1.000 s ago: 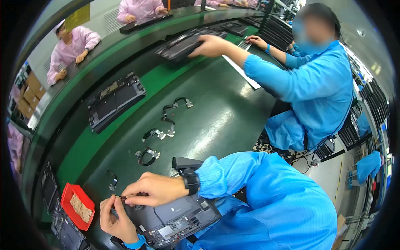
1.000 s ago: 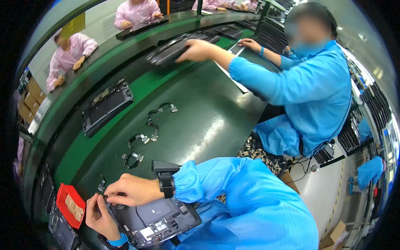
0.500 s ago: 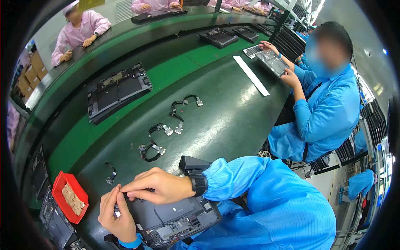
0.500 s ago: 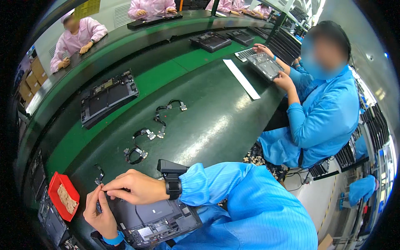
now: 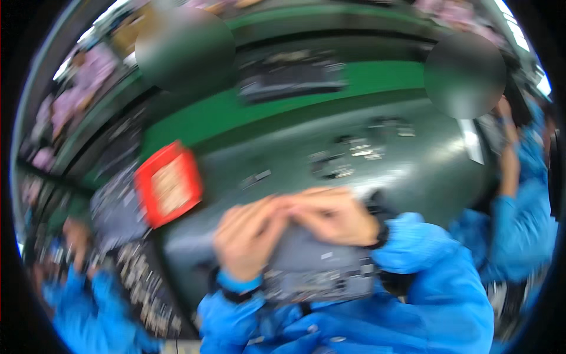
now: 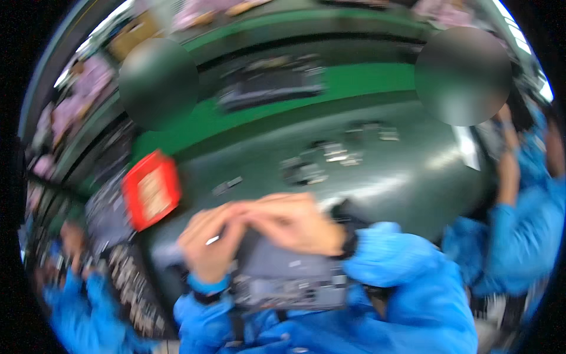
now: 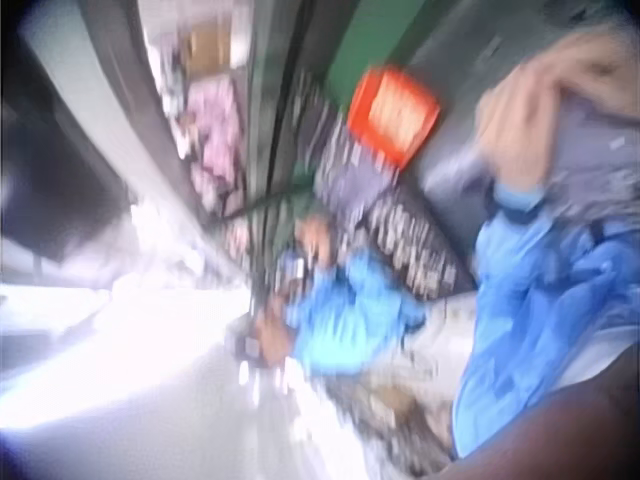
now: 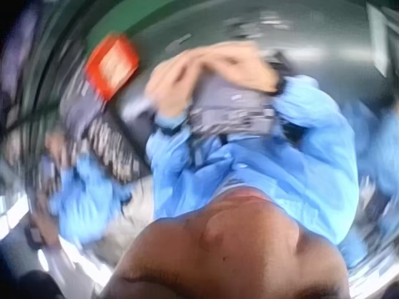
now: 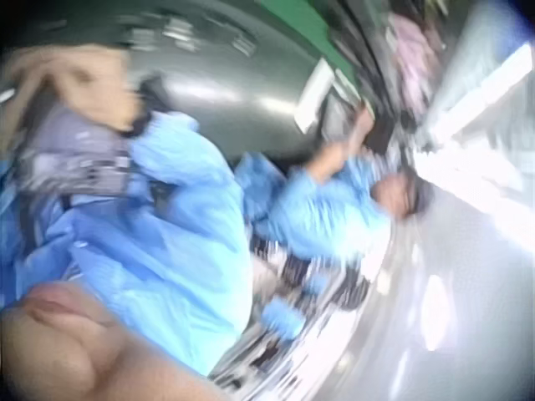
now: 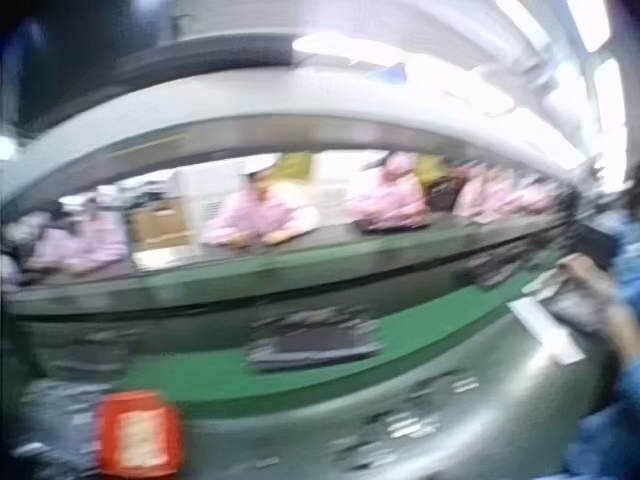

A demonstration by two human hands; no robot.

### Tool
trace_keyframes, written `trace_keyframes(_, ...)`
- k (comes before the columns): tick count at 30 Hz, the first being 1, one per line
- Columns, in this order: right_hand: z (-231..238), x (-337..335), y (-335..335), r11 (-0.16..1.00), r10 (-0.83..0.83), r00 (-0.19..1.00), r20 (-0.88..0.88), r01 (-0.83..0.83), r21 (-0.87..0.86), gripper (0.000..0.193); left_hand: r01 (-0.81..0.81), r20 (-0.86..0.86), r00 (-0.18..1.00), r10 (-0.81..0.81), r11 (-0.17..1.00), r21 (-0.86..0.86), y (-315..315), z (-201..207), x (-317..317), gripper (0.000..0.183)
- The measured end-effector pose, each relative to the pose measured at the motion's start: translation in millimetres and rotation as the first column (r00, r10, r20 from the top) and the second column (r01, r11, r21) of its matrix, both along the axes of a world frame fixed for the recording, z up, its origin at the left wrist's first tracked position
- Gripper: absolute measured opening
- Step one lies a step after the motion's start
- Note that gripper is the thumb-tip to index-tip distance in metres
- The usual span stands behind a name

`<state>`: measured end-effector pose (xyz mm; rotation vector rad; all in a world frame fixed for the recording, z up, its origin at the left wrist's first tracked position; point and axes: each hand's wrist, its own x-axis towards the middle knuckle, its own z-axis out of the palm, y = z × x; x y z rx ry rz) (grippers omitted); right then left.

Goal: The person installs internal ribbon cables and circuit boards into an electronics chassis, securing them with fasteners. This is done using tweezers and an electric screwdriver.

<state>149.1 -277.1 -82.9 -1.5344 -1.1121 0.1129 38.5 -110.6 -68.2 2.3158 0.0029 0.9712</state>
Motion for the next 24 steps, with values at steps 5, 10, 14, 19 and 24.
trace_keyframes(5, 24.3, -19.9, 1.9, 0.968, -0.057, 0.997, -0.055, 0.042, -0.249, 0.021, -0.009, 0.178, 0.984, 0.002, 0.999, 0.041, 5.9, -7.9, -12.8, 0.014)
trace_keyframes(10, -18.2, -3.6, -20.0, 0.974, -0.052, 0.996, -0.072, 0.035, -0.224, 0.032, 0.005, 0.18, 0.983, 0.028, 0.984, -0.18, 1.1, -14.4, -15.0, 0.007)
trace_keyframes(14, -18.2, -5.8, -17.0, 0.976, -0.037, 0.997, -0.067, 0.022, -0.215, 0.03, 0.023, 0.126, 0.992, 0.021, 0.939, -0.343, -1.3, -11.6, -17.4, 0.01)
trace_keyframes(19, -10.8, -15.5, -5.4, 0.987, -0.057, 0.991, -0.119, 0.038, -0.158, 0.019, 0.026, 0.104, 0.994, 0.011, 0.94, -0.34, 18.9, -6.1, -27.3, 0.014)
trace_keyframes(24, -4.8, -10.0, -2.4, 0.999, -0.04, 0.91, -0.413, 0.039, -0.011, 0.022, -0.205, 0.063, 0.965, 0.255, 0.881, -0.425, 58.9, 14.5, -25.1, 0.015)
